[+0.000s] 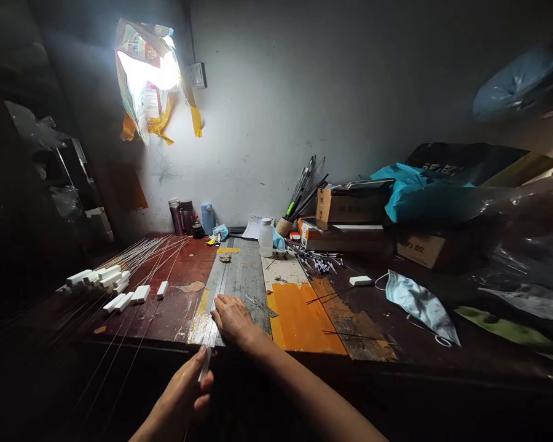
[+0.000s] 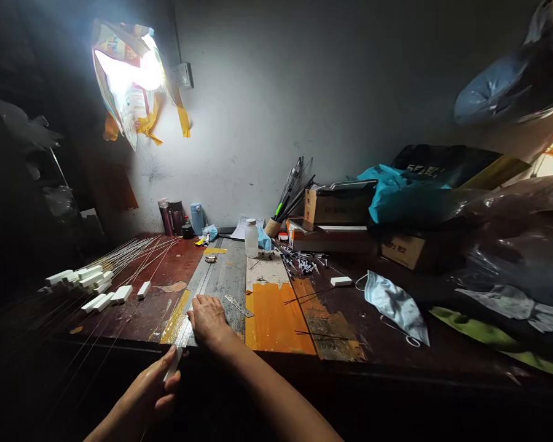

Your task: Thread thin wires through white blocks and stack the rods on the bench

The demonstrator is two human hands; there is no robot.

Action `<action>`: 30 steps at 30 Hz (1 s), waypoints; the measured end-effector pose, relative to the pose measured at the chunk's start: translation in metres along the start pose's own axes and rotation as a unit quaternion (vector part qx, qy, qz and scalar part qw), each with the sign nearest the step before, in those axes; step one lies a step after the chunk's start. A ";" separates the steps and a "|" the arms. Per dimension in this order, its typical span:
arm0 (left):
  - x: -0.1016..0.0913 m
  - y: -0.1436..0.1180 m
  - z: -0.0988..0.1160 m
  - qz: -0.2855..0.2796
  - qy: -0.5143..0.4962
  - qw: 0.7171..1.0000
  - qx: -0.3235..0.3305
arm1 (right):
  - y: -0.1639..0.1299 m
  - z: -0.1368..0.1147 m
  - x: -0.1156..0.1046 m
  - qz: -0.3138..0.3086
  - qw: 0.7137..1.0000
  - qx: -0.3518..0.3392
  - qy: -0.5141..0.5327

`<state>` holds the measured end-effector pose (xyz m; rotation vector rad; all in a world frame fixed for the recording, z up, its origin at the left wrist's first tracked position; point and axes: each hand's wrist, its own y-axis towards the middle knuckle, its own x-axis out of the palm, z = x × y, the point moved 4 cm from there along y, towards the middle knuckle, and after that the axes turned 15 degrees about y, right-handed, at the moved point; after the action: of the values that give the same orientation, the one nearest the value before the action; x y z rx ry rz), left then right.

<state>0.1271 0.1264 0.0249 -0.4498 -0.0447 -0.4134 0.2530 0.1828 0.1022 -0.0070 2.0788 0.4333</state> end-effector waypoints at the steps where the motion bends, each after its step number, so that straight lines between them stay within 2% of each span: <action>1: 0.001 0.001 0.002 0.000 0.001 1.000 -0.001 | 0.000 0.000 0.000 0.000 1.000 -0.001 0.001; 10: 0.001 0.005 0.005 0.004 0.003 1.000 0.010 | 0.003 0.002 0.004 -0.008 1.000 0.001 0.024; 15: -0.001 0.010 0.003 0.005 0.041 0.999 -0.020 | 0.002 0.004 0.003 0.012 0.999 -0.001 0.043; 21: 0.002 0.012 0.006 0.003 0.117 0.993 0.004 | 0.003 0.005 0.002 0.017 0.996 -0.025 0.089; 26: -0.008 0.001 0.012 -0.005 0.144 0.988 0.056 | -0.002 0.001 -0.020 0.088 0.982 -0.035 0.165; 29: -0.021 -0.018 0.025 0.002 0.168 0.981 0.098 | -0.029 -0.010 -0.044 0.142 0.962 -0.055 0.226; 30: -0.026 -0.028 0.031 0.006 0.174 0.979 0.106 | -0.044 -0.014 -0.054 0.180 0.941 -0.071 0.278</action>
<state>0.0934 0.1262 0.0606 -0.1635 0.2527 -0.4645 0.2772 0.1279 0.1406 0.1884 2.6102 0.8861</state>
